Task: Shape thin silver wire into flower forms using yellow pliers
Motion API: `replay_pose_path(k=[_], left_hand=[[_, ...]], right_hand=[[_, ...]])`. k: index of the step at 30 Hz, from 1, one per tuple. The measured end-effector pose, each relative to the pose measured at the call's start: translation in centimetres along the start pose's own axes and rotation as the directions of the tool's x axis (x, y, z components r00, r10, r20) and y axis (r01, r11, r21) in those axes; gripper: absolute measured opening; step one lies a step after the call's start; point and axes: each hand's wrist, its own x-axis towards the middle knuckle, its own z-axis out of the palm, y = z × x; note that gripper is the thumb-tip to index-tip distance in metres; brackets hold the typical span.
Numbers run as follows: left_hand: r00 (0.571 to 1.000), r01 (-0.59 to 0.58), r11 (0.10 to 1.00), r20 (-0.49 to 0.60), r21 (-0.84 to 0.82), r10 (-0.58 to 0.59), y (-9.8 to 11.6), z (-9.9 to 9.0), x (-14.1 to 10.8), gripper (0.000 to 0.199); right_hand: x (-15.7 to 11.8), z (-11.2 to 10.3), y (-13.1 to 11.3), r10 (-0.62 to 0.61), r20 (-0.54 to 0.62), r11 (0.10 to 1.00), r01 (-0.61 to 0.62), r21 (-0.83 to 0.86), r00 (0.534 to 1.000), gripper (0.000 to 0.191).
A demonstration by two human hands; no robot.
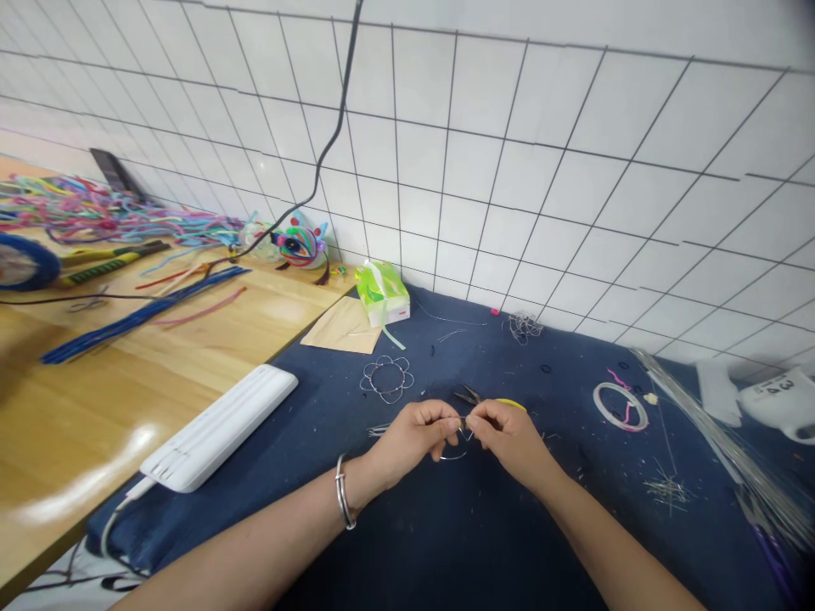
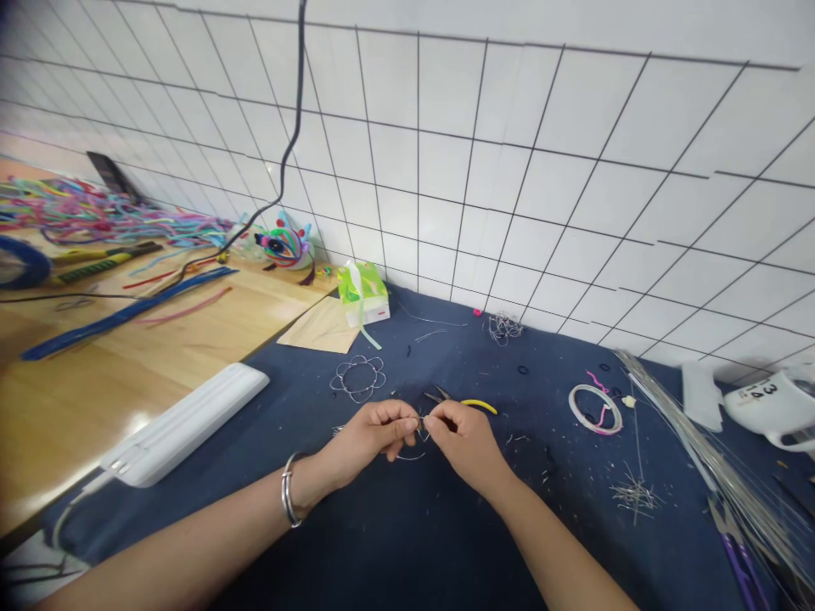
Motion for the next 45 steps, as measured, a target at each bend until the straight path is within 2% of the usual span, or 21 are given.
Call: replay_pose_path(k=[6,15,18,23,27,31,34,39,42,45], left_hand=[[0.994,0.025,1.0,0.104,0.002,-0.025,0.4,-0.7,0.0,0.026],[0.979,0.124,0.989,0.17,-0.078,-0.11,0.2,-1.1,0.1,0.028],[0.984,0.101,0.993,0.156,-0.054,-0.092,0.4,-1.0,0.1,0.028],[0.993,-0.002,0.988,0.119,0.157,-0.016,0.5,-0.7,-0.2,0.025],[0.991,-0.019,0.973,0.132,0.231,-0.012,0.1,-0.6,-0.2,0.025],[0.991,-0.009,0.964,0.134,0.266,-0.028,-0.1,-0.6,-0.2,0.026],[0.989,0.004,0.967,0.14,0.253,-0.041,-0.2,-0.6,-0.2,0.027],[0.989,0.019,0.98,0.141,0.199,-0.048,0.1,-0.6,-0.4,0.029],[0.983,-0.007,0.994,0.183,0.106,-0.013,0.8,-0.7,-0.5,0.028],[0.977,0.008,0.998,0.213,-0.06,0.005,1.4,-0.9,-0.5,0.032]], right_hand=[[-0.1,0.1,-0.5,-0.088,-0.009,0.993,0.087,-0.081,0.996,0.014],[-0.2,0.2,-0.6,-0.189,-0.012,0.976,0.187,-0.109,0.982,0.014],[-0.3,0.1,-0.8,-0.163,-0.006,0.983,0.162,-0.081,0.987,0.013],[-0.2,0.0,-0.8,-0.068,0.026,0.996,0.07,-0.053,0.997,0.01],[-0.2,0.2,-0.6,-0.158,0.026,0.974,0.16,-0.163,0.987,0.012],[-0.4,0.8,-0.1,-0.292,0.019,0.884,0.277,-0.376,0.956,0.014],[-0.7,1.4,0.2,-0.353,0.028,0.812,0.321,-0.487,0.935,0.013],[-0.6,1.4,0.4,-0.43,0.031,0.748,0.375,-0.547,0.902,0.014],[-0.2,0.9,0.5,-0.43,0.015,0.778,0.379,-0.501,0.903,0.016],[0.0,0.3,0.6,-0.398,0.007,0.84,0.368,-0.4,0.917,0.014]])
